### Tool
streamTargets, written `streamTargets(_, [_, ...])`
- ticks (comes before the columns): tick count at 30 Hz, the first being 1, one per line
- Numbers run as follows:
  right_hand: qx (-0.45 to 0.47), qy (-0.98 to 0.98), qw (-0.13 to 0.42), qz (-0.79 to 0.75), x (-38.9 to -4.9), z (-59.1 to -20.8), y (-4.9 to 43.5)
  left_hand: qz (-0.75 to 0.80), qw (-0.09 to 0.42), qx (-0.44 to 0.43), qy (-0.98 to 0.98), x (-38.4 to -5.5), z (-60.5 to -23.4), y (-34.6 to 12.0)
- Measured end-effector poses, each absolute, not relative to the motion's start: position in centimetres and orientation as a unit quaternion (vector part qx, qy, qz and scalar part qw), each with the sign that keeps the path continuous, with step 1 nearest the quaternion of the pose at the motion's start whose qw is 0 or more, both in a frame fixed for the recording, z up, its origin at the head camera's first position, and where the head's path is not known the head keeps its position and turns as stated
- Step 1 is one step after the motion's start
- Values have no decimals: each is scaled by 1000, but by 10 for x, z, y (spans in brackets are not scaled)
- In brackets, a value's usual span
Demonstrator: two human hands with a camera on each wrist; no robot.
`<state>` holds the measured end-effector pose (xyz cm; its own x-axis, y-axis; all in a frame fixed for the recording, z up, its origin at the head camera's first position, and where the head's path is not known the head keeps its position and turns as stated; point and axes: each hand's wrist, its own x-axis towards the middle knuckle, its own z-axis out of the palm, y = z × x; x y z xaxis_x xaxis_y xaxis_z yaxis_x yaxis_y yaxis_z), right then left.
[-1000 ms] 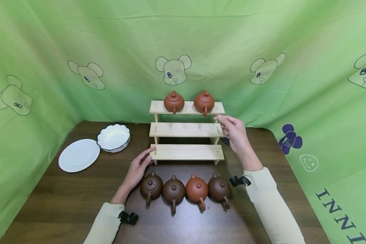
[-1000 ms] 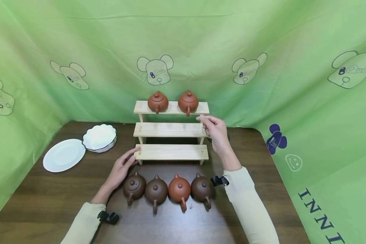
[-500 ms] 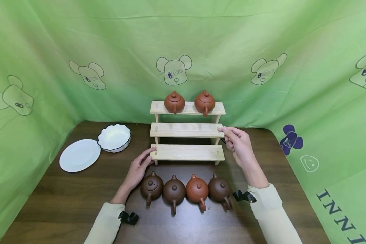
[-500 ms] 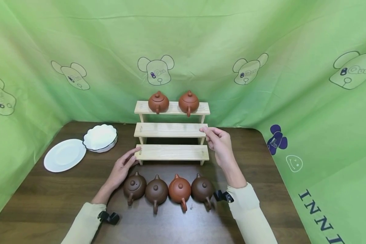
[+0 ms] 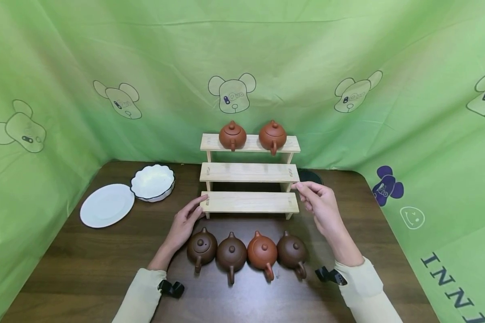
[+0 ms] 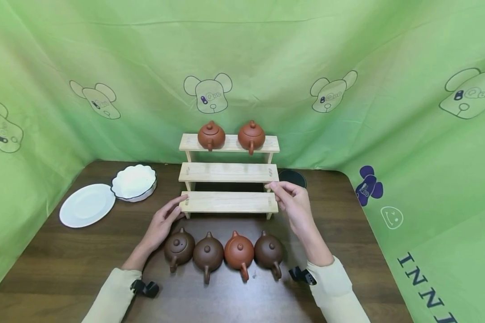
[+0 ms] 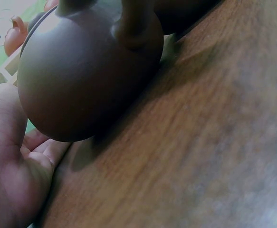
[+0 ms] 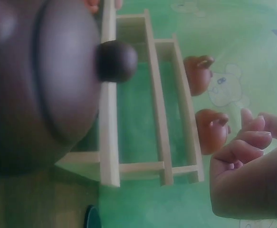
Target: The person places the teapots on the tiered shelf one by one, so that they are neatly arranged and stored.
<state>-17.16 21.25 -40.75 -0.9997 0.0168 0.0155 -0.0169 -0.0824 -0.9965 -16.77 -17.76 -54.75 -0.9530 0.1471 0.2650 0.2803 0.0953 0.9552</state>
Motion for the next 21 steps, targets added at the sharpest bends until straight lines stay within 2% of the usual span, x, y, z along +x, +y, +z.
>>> streamTargets(10, [-7, -737, -5, 676, -154, -421, 226, -653, 13, -103, -750, -168, -544, -177])
streamTargets(16, [-7, -773, -27, 634, -141, -431, 238, -667, 44, -155, -727, -176, -568, -185])
streamTargets(21, [-4, -790, -33, 612, -132, -441, 251, -657, 52, -137, -740, -167, -548, -177])
